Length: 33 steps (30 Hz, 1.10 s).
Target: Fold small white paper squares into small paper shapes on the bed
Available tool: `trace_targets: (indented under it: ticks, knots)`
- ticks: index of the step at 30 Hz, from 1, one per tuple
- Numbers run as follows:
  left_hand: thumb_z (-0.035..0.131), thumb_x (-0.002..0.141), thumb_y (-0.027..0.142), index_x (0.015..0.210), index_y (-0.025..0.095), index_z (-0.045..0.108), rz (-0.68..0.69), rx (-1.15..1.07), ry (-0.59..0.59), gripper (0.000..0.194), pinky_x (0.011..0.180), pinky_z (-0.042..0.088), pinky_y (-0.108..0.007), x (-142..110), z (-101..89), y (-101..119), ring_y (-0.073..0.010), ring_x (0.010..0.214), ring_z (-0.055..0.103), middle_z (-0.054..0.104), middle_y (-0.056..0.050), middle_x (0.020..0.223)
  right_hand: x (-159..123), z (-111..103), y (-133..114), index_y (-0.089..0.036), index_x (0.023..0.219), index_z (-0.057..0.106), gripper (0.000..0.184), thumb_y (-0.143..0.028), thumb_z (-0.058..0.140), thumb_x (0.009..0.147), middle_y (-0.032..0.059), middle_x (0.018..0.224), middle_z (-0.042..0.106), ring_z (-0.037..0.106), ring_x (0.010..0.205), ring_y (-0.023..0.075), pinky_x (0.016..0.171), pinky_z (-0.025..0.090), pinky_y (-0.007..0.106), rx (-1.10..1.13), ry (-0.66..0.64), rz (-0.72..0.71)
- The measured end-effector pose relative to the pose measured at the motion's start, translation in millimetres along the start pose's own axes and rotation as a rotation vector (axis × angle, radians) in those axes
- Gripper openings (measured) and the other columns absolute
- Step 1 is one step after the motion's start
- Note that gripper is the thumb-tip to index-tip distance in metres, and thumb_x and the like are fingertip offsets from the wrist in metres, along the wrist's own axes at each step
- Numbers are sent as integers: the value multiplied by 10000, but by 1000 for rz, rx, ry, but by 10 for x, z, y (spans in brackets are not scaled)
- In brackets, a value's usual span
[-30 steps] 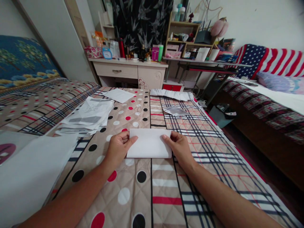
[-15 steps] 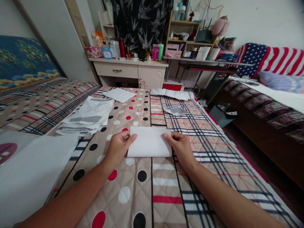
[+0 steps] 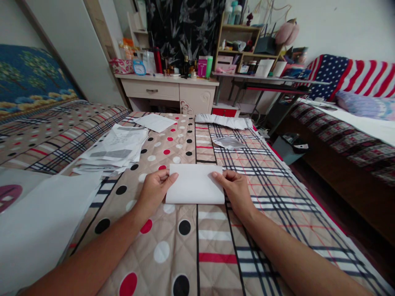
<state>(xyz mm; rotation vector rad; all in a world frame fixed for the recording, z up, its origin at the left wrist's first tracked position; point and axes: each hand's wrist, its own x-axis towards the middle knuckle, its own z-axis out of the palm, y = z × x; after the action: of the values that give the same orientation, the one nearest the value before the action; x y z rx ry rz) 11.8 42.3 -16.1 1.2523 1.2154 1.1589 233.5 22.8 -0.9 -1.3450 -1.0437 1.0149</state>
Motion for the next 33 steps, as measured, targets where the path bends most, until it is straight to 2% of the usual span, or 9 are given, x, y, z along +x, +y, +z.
trace_targets:
  ticks: [15, 19, 26, 33]
  knots:
    - [706, 721, 469, 797, 108, 676, 10, 31, 1, 370, 493, 366, -202, 0, -5, -6, -117, 577, 532, 654, -37, 694, -9, -1, 8, -177, 504, 409, 484, -487, 729, 691, -61, 495, 325, 244, 486, 62, 437, 163, 235, 4, -21, -23]
    - [693, 732, 475, 766, 108, 659, 22, 43, 1, 369, 494, 361, -205, 4, -18, -31, -116, 573, 526, 633, -30, 679, -6, 2, 15, -173, 521, 442, 462, -495, 727, 689, -56, 500, 358, 265, 490, 65, 436, 184, 229, 8, -20, -29]
    - [695, 727, 463, 702, 111, 641, 38, 88, 1, 357, 476, 341, -201, -9, -12, 5, -103, 549, 493, 603, -15, 636, -12, 4, 0, -156, 640, 584, 373, -485, 759, 645, -12, 593, 543, 416, 533, 95, 453, 295, 220, 45, -18, 3]
    - [691, 721, 472, 661, 120, 611, 36, 100, -5, 366, 459, 315, -198, -9, 5, 28, -93, 522, 463, 559, 5, 591, -19, 3, -18, -171, 582, 525, 400, -495, 748, 652, -32, 543, 487, 364, 494, 82, 429, 248, 221, 40, -22, -18]
